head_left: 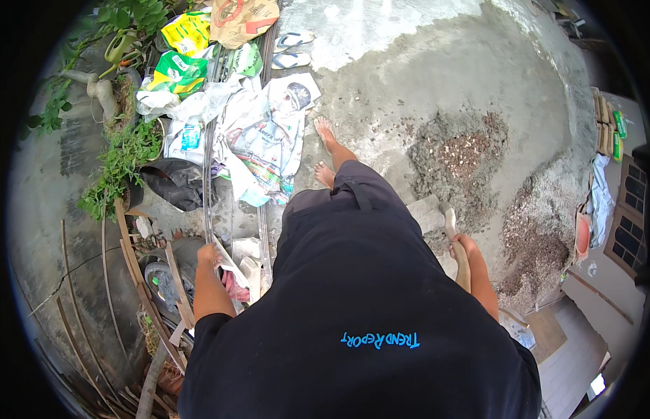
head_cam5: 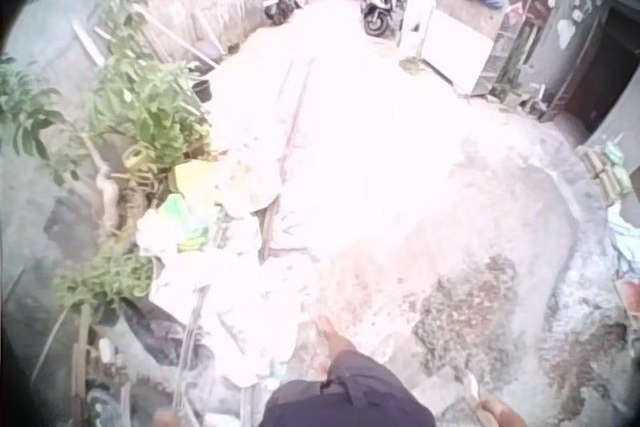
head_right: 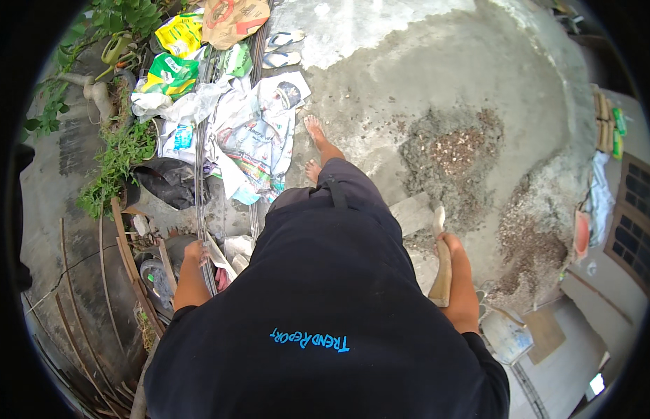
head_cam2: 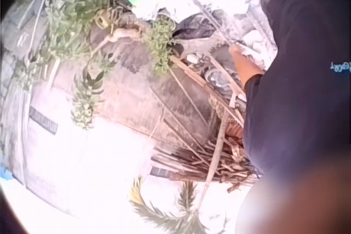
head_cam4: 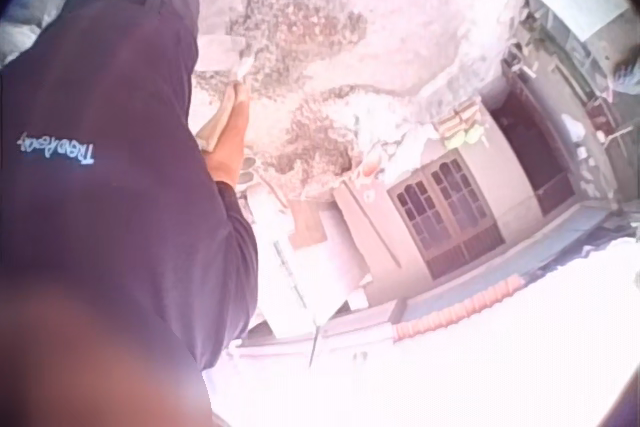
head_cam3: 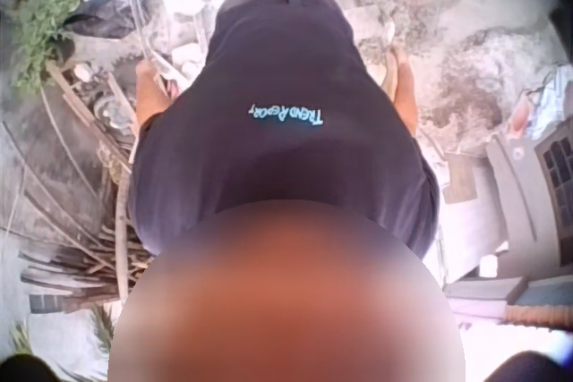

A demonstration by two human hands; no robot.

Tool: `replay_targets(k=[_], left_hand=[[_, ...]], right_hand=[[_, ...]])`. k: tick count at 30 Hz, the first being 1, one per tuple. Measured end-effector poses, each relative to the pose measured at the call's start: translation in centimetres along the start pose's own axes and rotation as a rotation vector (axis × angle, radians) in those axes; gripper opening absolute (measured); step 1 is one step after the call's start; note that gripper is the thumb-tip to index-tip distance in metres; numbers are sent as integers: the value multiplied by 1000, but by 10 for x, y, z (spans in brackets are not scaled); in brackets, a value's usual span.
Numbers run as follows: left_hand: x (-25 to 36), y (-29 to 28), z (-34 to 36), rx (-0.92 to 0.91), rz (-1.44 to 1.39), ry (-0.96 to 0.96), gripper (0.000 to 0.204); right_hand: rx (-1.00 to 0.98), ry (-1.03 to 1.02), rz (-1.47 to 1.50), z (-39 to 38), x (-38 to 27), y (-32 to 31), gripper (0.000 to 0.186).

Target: The person uses a hoe to mix gravel and cement on the ground, then adds water from a bucket and continues mixing until the materials are combined.

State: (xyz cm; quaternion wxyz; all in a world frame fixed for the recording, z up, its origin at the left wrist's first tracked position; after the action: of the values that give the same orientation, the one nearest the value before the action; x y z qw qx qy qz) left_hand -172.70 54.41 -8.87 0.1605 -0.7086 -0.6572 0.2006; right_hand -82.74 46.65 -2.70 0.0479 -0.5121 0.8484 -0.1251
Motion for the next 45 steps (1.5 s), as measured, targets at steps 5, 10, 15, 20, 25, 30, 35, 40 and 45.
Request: replay_targets(k=[5, 10, 15, 20, 25, 30, 35, 40, 45], left_hand=[[-12, 7, 0, -33, -8, -4, 37], [-66, -2, -14, -23, -2, -125, 39], [-23, -10, 14, -51, 112, -136, 43], [54, -17, 42, 46, 51, 101, 43], [9, -7, 1, -65, 91, 33, 46], [17, -63, -4, -55, 323, -33, 46], [138, -110, 69, 295, 177, 307, 42], [73, -45, 55, 250, -54, 307, 36], [-88, 31, 7, -147, 68, -174, 41]], right_hand=[[-100, 23, 69, 1, 9, -4, 27], [-84, -13, 53, 17, 5, 1, 29], [-116, 17, 220, 8, 12, 9, 32], [-196, 21, 293, -10, 24, 11, 31], [-130, 29, 321, 2, 9, 13, 34], [-111, -1, 172, 6, 1, 15, 37], [-129, 42, 287, -17, 28, -6, 36], [-127, 86, 254, -13, 24, -13, 35], [-51, 54, 159, -6, 6, -10, 36]])
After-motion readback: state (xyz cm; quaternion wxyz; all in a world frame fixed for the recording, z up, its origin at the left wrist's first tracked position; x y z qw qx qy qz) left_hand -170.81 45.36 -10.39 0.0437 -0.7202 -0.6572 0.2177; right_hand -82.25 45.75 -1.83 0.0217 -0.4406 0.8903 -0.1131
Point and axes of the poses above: each hand's wrist, its own z-axis towards the middle knuckle, its own y-axis out of the palm, x = y × z, the point moved 5 cm from there along z, towards the middle knuckle, and after that the axes turned 2 degrees about -x, right-handed, at the moved point
